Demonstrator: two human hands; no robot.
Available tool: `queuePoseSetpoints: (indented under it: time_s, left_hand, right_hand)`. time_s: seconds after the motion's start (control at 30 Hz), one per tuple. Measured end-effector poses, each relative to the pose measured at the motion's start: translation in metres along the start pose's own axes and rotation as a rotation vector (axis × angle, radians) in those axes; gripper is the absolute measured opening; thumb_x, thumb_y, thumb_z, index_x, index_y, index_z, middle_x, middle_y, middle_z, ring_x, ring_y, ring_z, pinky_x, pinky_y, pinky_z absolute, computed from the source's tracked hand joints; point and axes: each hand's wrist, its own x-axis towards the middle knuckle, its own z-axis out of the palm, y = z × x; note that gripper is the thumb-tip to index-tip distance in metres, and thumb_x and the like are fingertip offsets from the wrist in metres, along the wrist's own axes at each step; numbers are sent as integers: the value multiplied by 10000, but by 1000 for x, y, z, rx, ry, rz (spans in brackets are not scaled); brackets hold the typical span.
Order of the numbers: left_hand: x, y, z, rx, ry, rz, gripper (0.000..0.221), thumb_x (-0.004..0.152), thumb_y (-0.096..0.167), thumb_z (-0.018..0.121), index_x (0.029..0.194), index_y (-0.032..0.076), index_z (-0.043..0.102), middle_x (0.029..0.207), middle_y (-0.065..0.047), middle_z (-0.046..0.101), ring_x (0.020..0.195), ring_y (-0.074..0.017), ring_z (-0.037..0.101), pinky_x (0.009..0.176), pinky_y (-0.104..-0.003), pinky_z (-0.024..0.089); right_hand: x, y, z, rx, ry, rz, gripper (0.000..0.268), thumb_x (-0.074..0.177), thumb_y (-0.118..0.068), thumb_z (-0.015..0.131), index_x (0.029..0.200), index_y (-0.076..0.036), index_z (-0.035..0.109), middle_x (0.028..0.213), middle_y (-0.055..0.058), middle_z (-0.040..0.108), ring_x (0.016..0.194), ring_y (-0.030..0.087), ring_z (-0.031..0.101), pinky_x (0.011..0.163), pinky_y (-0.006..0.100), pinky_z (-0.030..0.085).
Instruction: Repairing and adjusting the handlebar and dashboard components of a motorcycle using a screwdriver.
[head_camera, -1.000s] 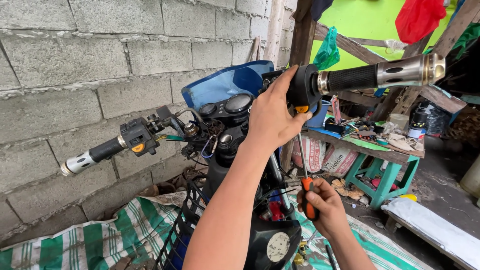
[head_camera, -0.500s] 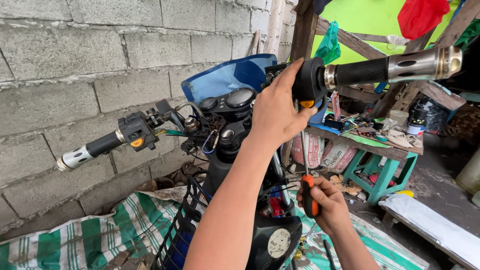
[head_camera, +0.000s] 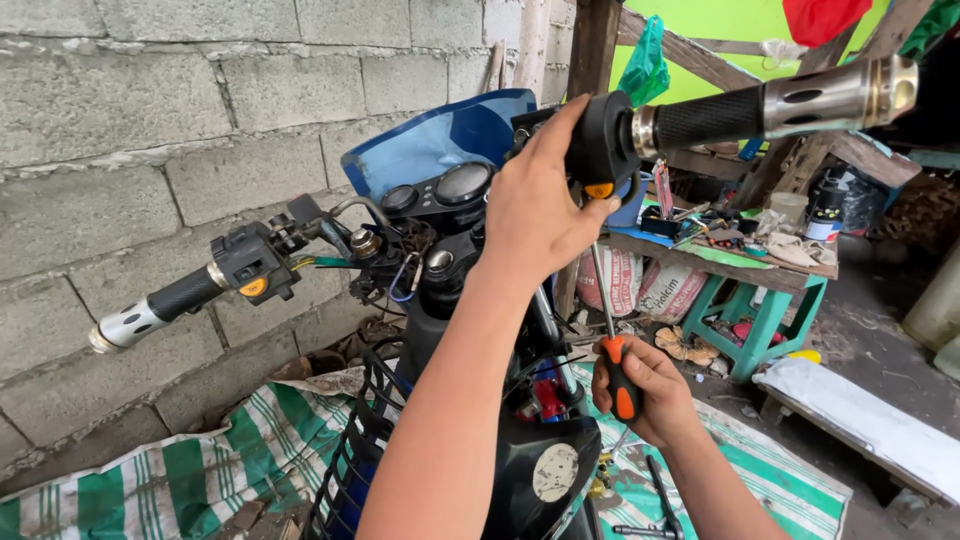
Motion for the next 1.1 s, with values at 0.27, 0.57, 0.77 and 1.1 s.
queuePoseSetpoints:
  time_s: [0.27,0.57,0.77,1.1]
  left_hand:
    - [0,-2,-3,115,-12,5,1069,807,305,999,1672,232,376,1655,-106,650,1400,-414,715,1091,-604,613]
    - [-51,32,-15,21,212,-138,908,886,507,906,1596,225,415,1340,-83,665,970,-250,585,791,-450,451]
    - [-176,5,81,-955,270,-787,212,921,101,497,1066,79,650,778,-18,535,574,-91,390,476,-264,262]
    - [-175,29,15,-543,-870,-626,466,1089,24,430,1554,20,396,1518,-166,732,791,-183,772,646,-304,577]
  right_hand:
    - [-59,-9,-18,-204,148,37,313,991,-212,784,1164,41,722,820,233,712,607,345,673,581,437,546]
    - [-139,-10,-31,-218,387,118,393,953,-160,745,1221,126,711,882,287,701,709,402,662,648,477,519]
    - [-191,4,-53,-172,539,291,479,917,0,704,1364,173,702,973,415,748,727,519,655,718,600,493]
    - [-266,-39,-80,-611,746,620,497,849,160,885,1345,127,885,1028,377,930,892,409,750,868,465,520]
